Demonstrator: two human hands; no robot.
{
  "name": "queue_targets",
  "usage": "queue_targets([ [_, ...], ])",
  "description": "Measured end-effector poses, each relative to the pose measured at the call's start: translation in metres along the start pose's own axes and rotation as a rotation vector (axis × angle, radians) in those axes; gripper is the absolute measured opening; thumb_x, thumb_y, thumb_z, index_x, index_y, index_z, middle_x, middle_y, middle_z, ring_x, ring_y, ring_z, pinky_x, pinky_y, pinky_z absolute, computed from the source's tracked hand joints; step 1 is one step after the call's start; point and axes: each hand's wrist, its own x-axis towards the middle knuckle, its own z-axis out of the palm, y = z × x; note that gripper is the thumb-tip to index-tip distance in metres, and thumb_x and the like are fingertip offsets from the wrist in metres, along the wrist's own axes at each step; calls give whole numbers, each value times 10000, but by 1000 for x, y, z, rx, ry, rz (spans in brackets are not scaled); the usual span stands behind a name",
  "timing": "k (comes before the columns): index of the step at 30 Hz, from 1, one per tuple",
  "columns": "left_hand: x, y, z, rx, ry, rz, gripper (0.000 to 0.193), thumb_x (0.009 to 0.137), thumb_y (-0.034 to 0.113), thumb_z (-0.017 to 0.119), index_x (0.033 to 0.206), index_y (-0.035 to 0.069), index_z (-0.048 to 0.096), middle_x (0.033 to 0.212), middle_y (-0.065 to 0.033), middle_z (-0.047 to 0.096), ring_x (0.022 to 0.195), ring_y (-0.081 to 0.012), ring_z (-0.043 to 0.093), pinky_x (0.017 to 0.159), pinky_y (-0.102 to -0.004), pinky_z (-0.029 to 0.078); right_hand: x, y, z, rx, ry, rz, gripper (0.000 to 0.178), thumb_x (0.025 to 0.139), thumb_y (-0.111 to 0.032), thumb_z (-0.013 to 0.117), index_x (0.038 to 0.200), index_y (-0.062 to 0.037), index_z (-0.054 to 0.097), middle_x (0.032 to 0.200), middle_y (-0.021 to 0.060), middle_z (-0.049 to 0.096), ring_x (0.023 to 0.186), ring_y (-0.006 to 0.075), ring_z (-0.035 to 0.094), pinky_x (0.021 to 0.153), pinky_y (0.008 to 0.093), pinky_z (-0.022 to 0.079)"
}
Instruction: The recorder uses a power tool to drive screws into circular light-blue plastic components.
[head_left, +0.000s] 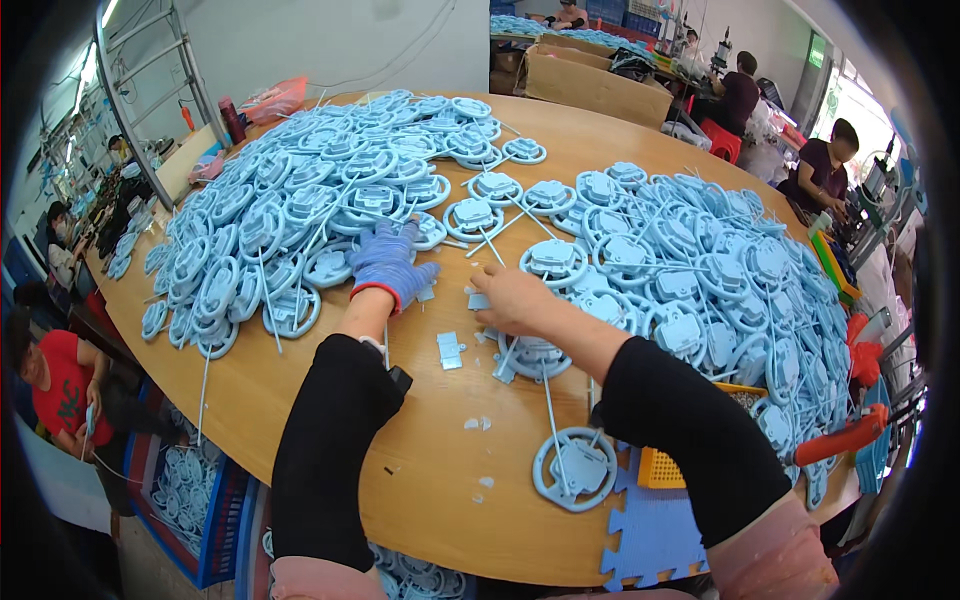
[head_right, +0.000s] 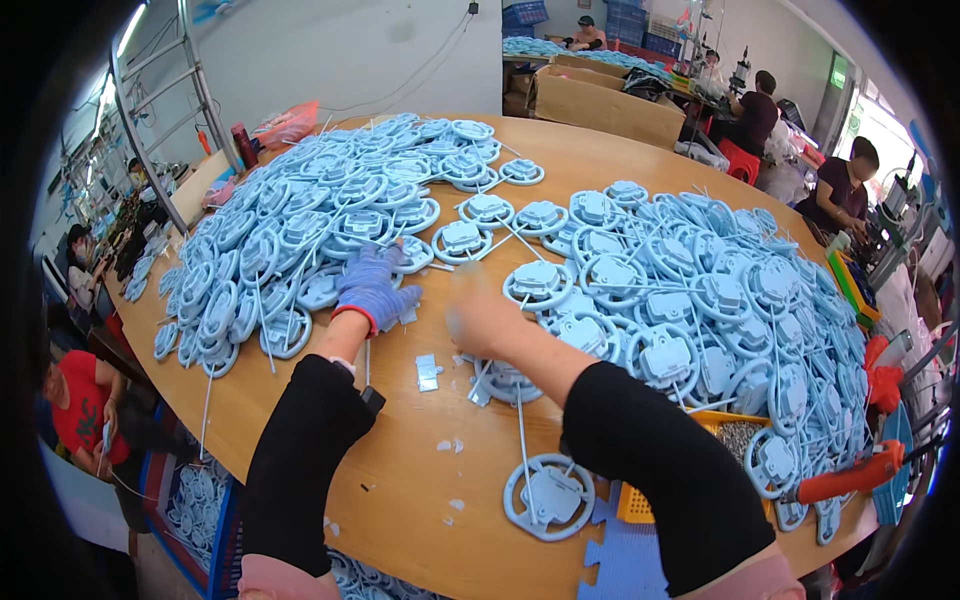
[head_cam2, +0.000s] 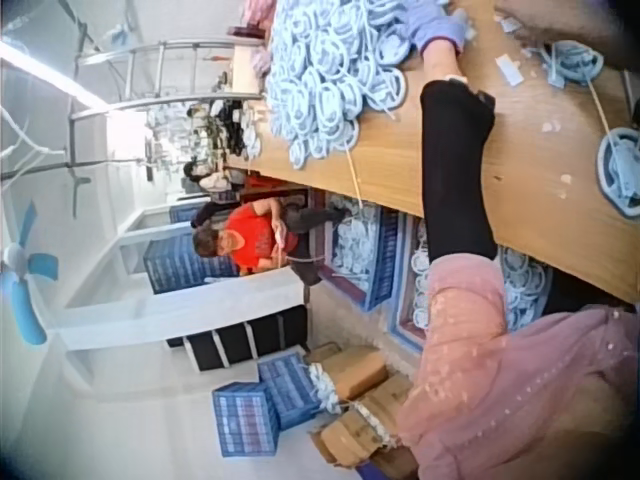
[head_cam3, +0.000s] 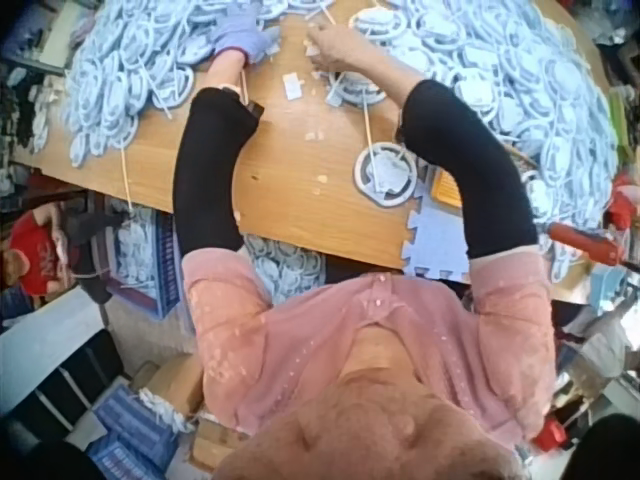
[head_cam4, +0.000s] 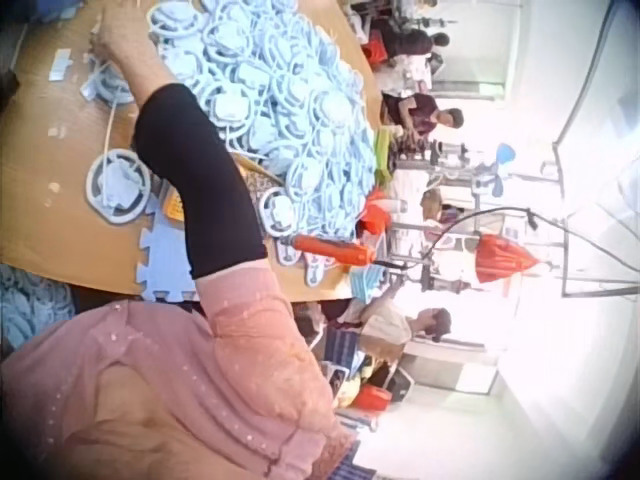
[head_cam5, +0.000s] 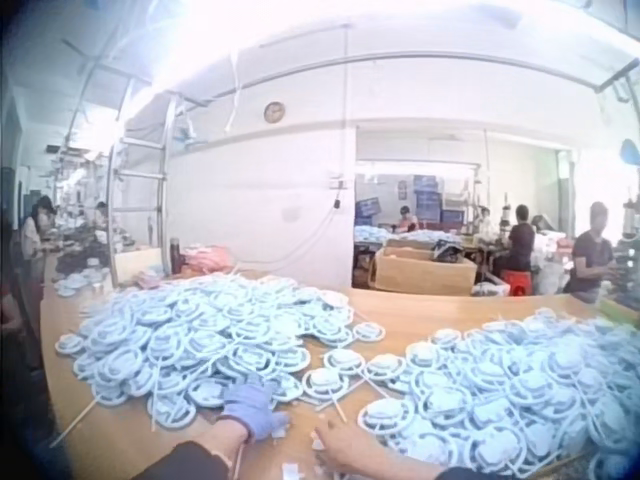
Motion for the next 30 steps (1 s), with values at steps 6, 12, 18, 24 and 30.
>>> queue_targets([
  [6,-3,6,7,18,-36,-14,771,742,553,671,1410,248,435,1517,-172,259,1367,-357,316,1094,-504,281,-25,-12,5,-178,-62,-64,211,779,-139,652,961,-40,690,1027,156,622,1019,333,595,807,425,533],
  [12,-58,10,13,-68,15,154,694,712,433,745,1323,171,544,1467,-227,314,1338,-373,358,1072,-466,327,-72,34,-5,-153,-140,-31,232,781,-102,615,1008,-61,639,1047,157,604,924,354,629,757,439,532],
  [18,-117,-6,6,-200,171,287,410,675,293,789,1013,94,669,1126,-176,526,1039,-334,547,883,-401,456,-70,56,-34,101,-75,89,143,733,-86,593,855,-60,664,813,140,671,839,310,648,708,411,504],
  [24,-178,-24,-8,-346,155,312,252,634,216,797,725,62,619,867,-142,561,847,-317,576,737,-401,479,-88,-2,-55,802,-89,240,132,802,-116,652,895,-24,642,801,38,641,725,129,587,640,278,488],
  [30,-215,-20,-16,-357,222,316,402,684,269,766,1005,59,644,1027,-181,601,1005,-344,572,885,-424,461,-75,-55,5,1116,-212,220,138,823,-162,683,877,-82,584,755,-10,564,684,102,528,564,259,442],
])
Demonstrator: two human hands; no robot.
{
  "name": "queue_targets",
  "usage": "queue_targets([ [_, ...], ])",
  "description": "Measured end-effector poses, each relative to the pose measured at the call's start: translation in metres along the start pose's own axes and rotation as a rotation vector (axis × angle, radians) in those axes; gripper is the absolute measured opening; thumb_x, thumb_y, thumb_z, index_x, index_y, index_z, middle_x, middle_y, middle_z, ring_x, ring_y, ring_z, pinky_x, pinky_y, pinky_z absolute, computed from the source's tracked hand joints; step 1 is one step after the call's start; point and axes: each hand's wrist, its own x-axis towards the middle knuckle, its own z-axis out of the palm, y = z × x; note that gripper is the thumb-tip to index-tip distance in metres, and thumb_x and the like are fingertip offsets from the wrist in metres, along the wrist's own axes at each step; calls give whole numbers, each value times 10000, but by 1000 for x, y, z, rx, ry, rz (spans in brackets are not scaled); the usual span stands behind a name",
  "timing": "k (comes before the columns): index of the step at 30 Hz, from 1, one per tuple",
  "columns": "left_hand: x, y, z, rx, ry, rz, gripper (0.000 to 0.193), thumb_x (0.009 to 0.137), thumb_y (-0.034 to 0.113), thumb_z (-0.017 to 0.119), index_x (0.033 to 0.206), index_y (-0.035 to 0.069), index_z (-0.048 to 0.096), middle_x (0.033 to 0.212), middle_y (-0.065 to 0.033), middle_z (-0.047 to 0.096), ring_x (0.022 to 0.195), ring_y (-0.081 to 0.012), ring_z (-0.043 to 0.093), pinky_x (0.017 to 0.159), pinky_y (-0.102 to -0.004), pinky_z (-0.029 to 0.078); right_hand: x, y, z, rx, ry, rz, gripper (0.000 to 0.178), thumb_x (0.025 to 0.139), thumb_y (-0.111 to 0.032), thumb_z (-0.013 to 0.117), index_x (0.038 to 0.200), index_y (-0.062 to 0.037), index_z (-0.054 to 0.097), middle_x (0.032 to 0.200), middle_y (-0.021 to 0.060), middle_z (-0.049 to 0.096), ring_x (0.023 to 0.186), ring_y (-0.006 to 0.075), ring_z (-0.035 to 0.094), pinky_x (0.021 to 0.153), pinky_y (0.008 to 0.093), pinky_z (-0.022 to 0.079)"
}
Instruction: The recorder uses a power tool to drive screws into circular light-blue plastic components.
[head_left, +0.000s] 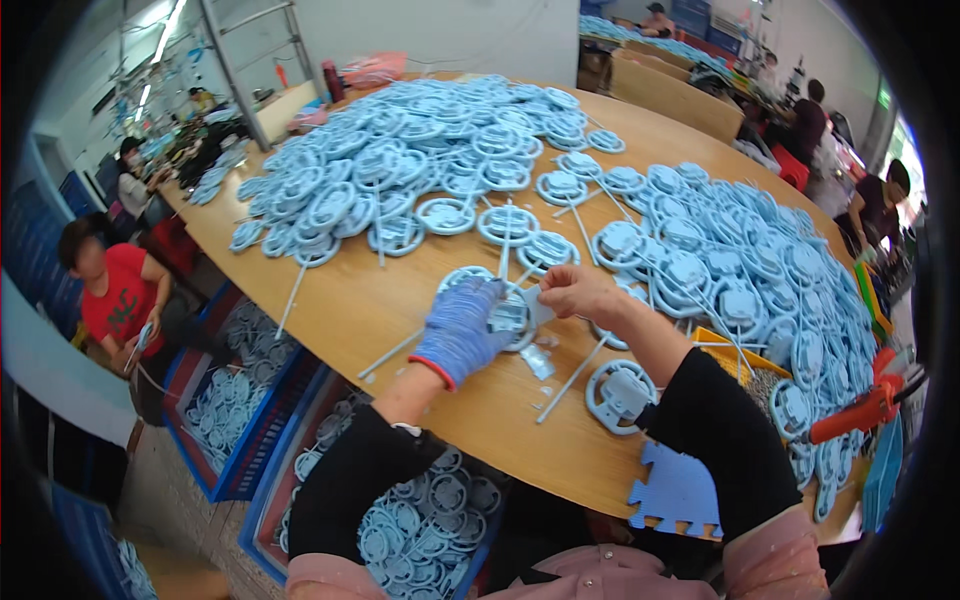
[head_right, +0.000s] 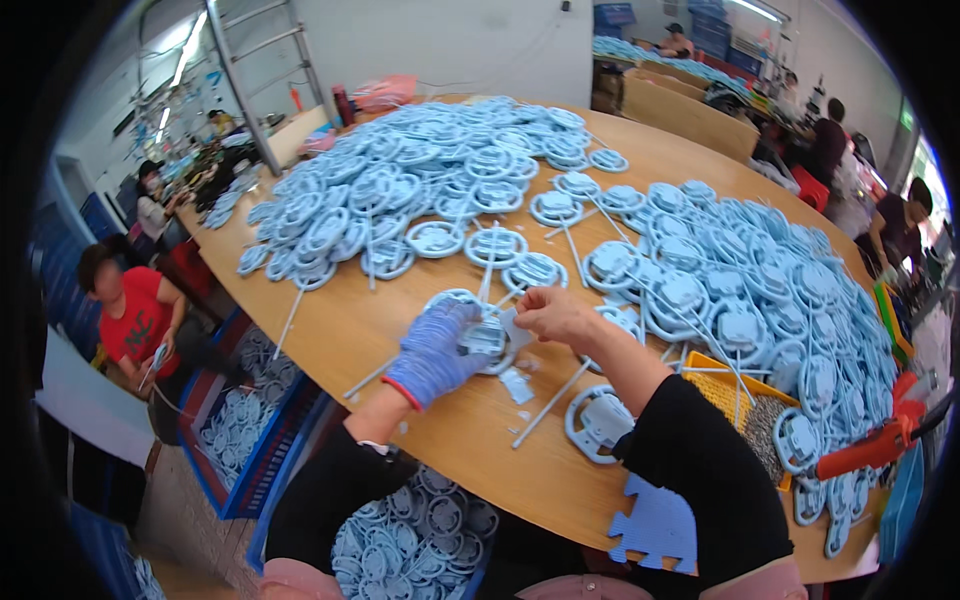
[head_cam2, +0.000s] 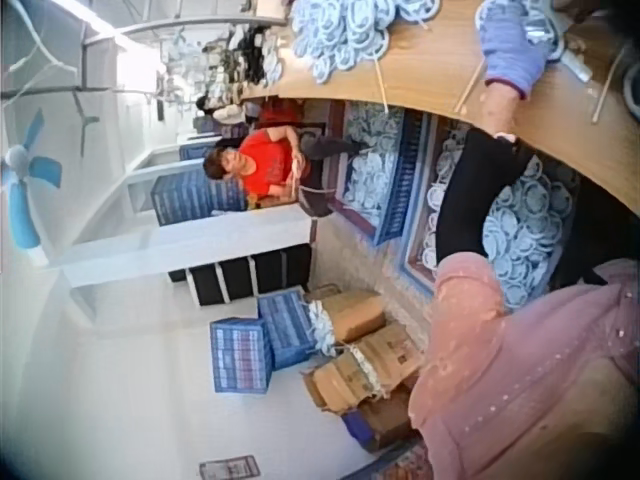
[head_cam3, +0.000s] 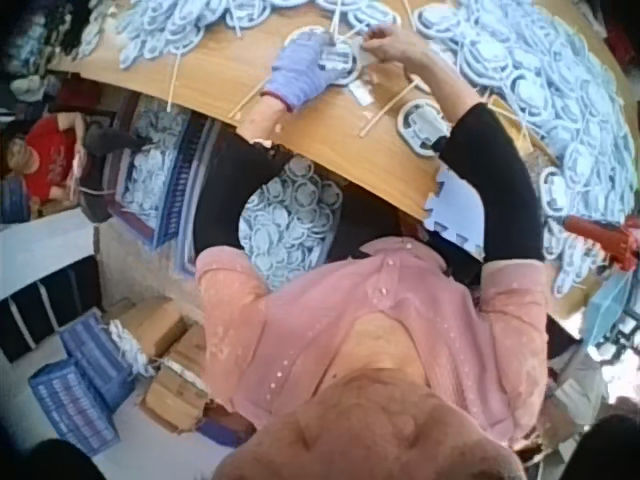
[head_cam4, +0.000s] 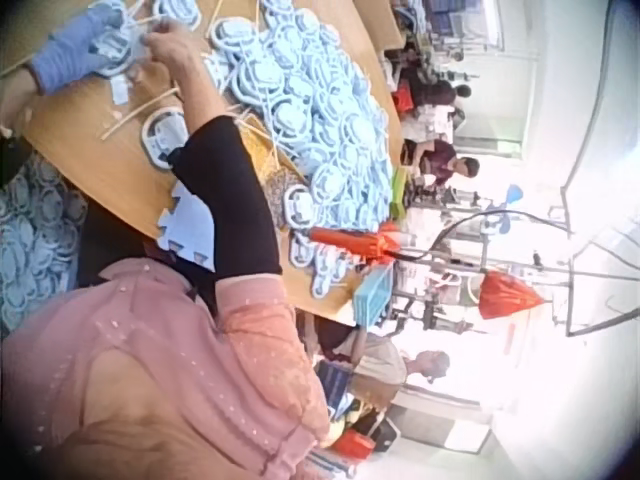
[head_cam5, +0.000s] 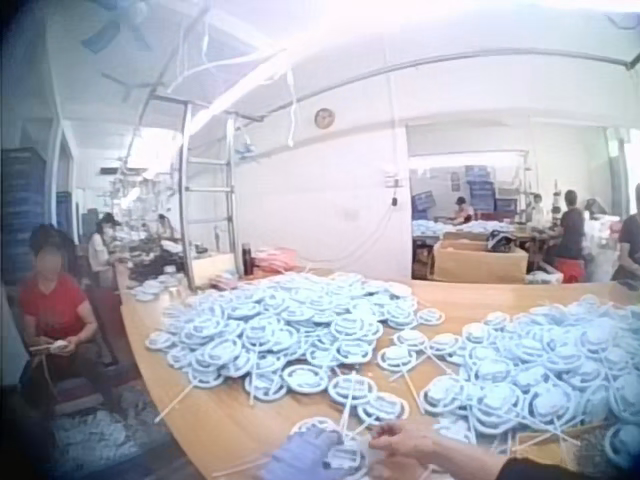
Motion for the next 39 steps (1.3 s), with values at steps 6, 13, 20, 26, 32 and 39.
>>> queue_targets([
  [6,-12,-11,5,-137,40,-233,718,709,337,747,1291,-3,500,1213,-240,564,1138,-367,541,981,-423,426,31,-8,51,318,131,175,146,829,-148,662,958,-123,597,852,16,587,717,144,549,568,310,431],
  [13,-22,-15,13,-185,155,-162,729,710,339,743,1315,22,489,1258,-223,543,1174,-357,520,1007,-427,407,30,1,-15,553,411,-52,177,825,-122,641,992,-97,588,913,67,607,843,202,611,699,418,554],
  [20,-36,31,-33,-282,406,66,847,700,327,794,1380,9,403,1376,-227,426,1289,-353,408,1079,-405,347,-131,-108,-25,-182,-125,-99,96,846,-84,612,919,-27,586,784,49,611,671,141,622,599,274,503],
  [26,-71,72,-47,-729,-124,173,887,735,302,812,1425,21,330,1255,-169,544,1177,-255,518,1001,-379,424,-217,-142,14,-908,-333,-381,97,807,-101,642,871,-29,631,808,86,602,777,221,609,667,320,475],
  [32,-112,108,-13,-1265,-462,-101,644,775,225,795,1303,16,493,1079,-78,637,977,-138,607,869,-300,507,-211,-113,32,-910,-33,-834,56,794,-67,656,808,-29,619,947,134,584,917,329,562,804,385,448],
  [39,-120,102,20,-1749,186,-425,423,852,146,697,1215,10,525,1117,-114,616,987,-195,637,820,-327,564,-203,-51,63,123,240,-408,137,859,-85,680,976,-13,670,767,3,620,735,98,588,675,247,478],
])
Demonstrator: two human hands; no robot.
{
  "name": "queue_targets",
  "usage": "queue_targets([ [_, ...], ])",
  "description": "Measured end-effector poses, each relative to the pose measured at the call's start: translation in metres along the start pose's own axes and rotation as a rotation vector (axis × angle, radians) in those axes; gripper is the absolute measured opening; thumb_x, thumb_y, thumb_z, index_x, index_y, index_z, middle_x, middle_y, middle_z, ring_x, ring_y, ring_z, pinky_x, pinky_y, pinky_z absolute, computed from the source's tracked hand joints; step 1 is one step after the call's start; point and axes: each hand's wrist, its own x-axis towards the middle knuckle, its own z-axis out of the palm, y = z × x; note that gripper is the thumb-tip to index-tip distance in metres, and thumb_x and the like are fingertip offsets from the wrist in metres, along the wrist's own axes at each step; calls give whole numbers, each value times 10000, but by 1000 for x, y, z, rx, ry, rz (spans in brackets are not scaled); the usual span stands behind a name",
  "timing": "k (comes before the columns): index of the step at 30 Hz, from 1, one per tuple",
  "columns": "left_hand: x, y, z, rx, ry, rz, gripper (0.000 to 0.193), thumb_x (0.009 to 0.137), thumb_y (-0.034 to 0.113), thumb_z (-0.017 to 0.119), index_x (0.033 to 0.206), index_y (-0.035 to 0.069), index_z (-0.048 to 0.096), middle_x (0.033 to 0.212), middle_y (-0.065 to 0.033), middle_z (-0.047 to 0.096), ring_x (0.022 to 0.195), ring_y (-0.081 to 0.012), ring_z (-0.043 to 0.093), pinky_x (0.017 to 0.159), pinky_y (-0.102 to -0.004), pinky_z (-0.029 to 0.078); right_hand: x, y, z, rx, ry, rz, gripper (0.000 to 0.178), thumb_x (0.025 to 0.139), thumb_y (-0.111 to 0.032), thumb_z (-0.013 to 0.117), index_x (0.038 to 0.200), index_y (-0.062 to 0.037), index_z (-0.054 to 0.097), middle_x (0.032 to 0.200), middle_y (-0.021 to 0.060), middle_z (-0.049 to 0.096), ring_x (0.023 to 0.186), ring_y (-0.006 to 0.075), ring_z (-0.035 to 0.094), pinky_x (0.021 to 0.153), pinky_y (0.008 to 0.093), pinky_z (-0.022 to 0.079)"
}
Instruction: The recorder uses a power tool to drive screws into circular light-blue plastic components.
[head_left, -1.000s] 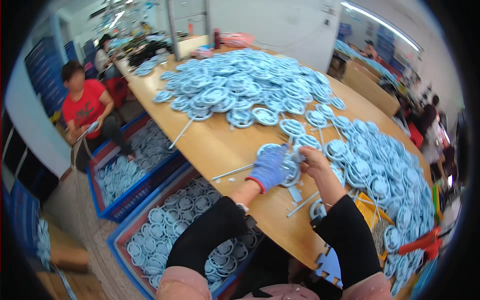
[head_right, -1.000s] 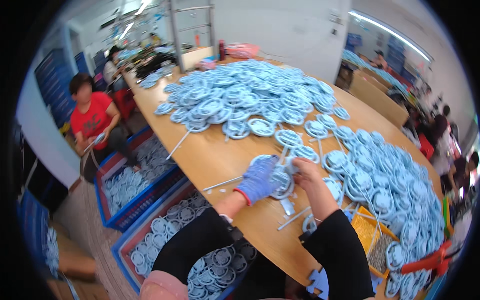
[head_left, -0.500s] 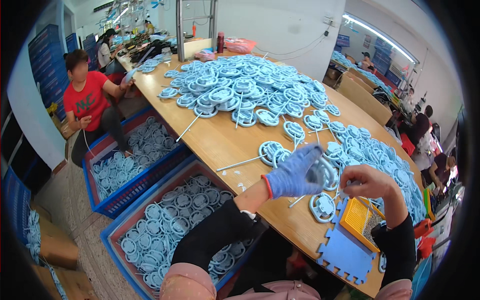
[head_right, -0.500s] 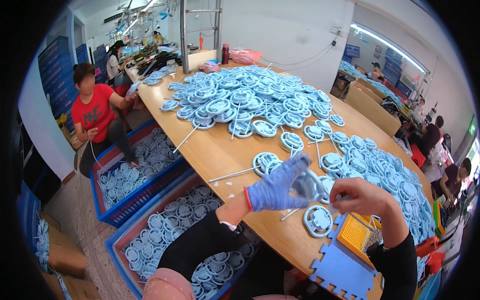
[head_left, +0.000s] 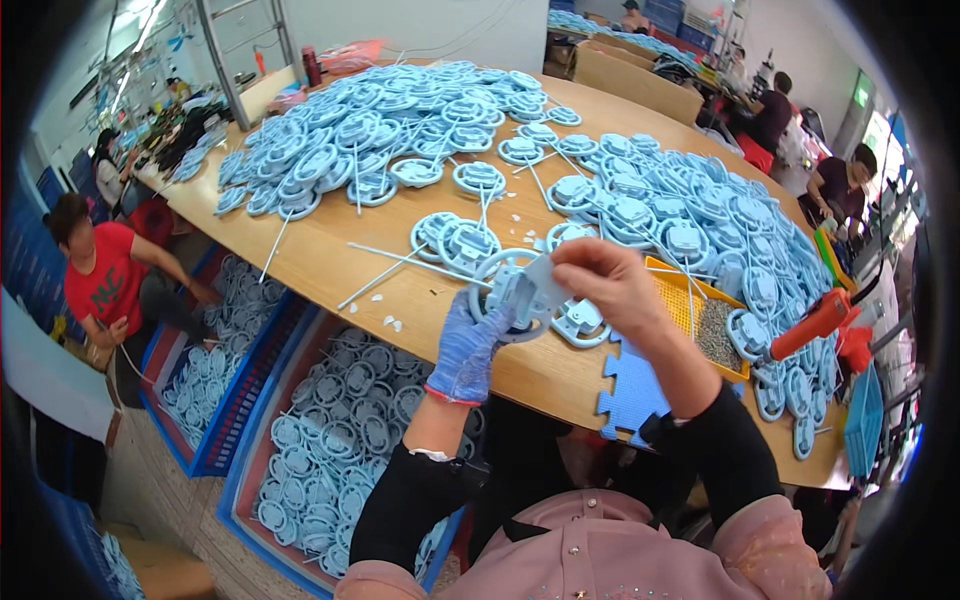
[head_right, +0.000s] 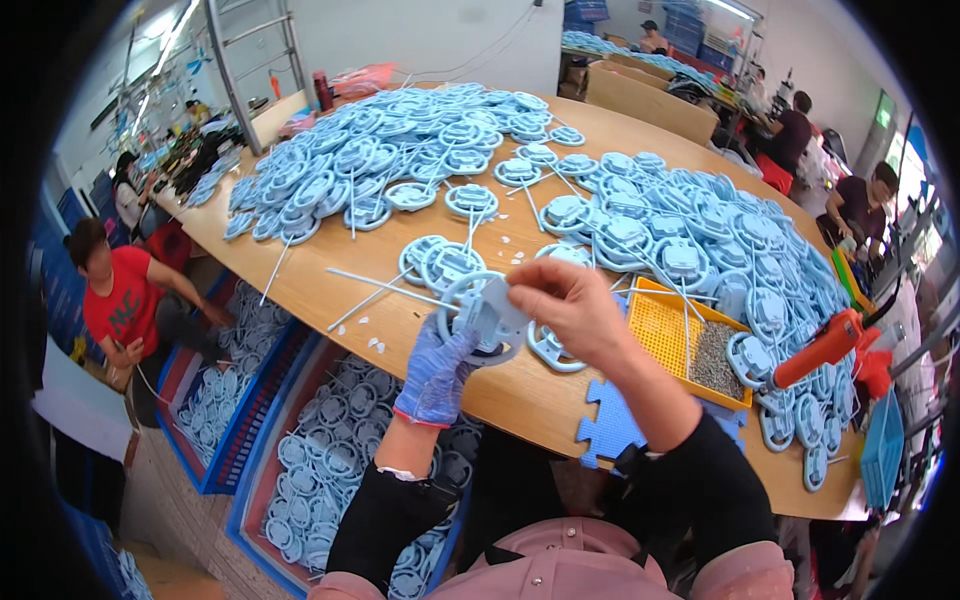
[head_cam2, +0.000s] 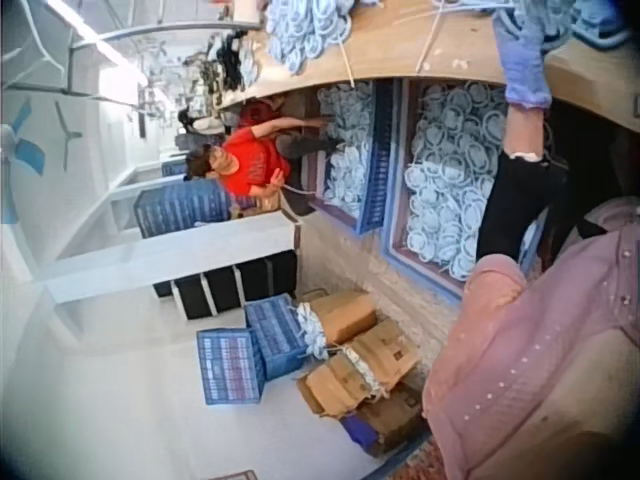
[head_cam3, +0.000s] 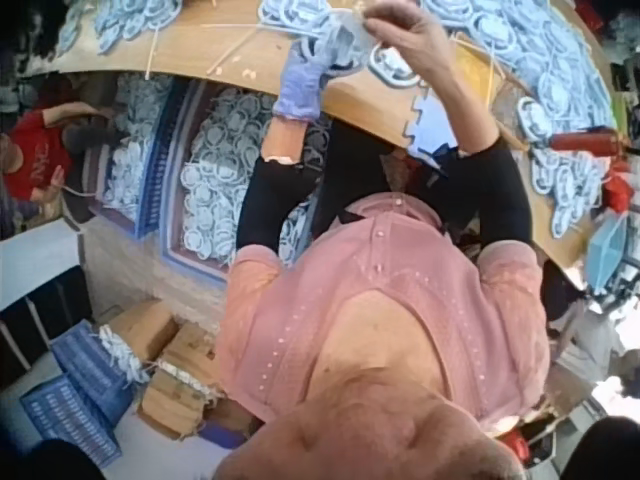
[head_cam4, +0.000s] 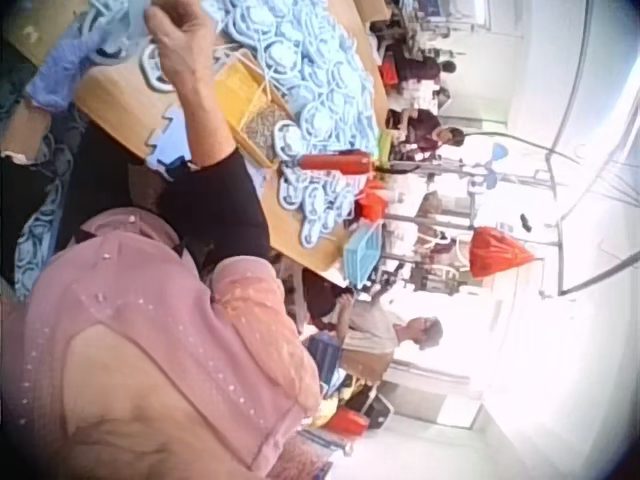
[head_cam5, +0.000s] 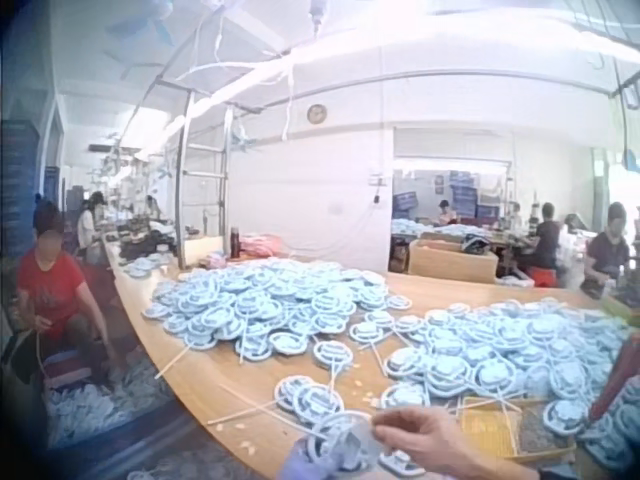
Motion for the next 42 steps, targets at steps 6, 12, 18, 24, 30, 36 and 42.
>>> queue_targets([
  [6,1,-24,24,183,125,98,432,841,45,690,1207,2,465,1112,-85,582,968,-130,589,811,-257,521,-16,62,-7,282,137,185,116,888,-102,656,915,-8,593,767,43,647,657,112,627,593,245,534],
  [12,1,-33,41,181,179,224,469,833,61,708,1218,24,441,1098,-66,577,963,-117,583,798,-250,514,-22,75,-1,365,177,228,116,904,-113,635,878,-20,571,762,65,654,655,128,648,589,252,550],
  [18,6,-36,38,382,147,277,523,813,58,720,1237,16,415,1094,-77,570,950,-125,582,783,-254,513,-12,91,-16,-25,123,196,230,871,-185,701,952,-4,583,789,52,645,656,120,619,621,242,518],
  [24,21,-19,60,546,-57,150,579,784,78,752,1245,26,406,1094,-82,573,948,-127,592,765,-252,517,-4,87,-56,86,33,236,439,799,-330,763,1031,4,598,799,49,622,667,118,562,566,270,481],
  [30,70,-22,101,608,-221,22,725,773,184,786,1336,13,363,1035,-93,616,929,-168,620,749,-297,545,-11,83,-89,139,287,174,412,831,-336,735,1040,-7,602,841,57,641,723,114,604,587,270,515],
  [36,131,-53,165,1073,-412,290,1026,677,294,853,1445,-35,257,1338,-197,488,1103,-270,564,884,-344,477,-11,66,-204,405,718,93,345,885,-265,681,1093,-21,557,1021,90,632,906,177,635,757,306,545],
  [42,56,-31,156,1132,-598,200,793,730,245,794,1393,47,408,1075,-106,596,880,-188,590,780,-339,501,-99,45,-189,376,395,96,369,896,-177,642,1203,-3,534,1153,104,612,1071,198,606,928,333,489],
])
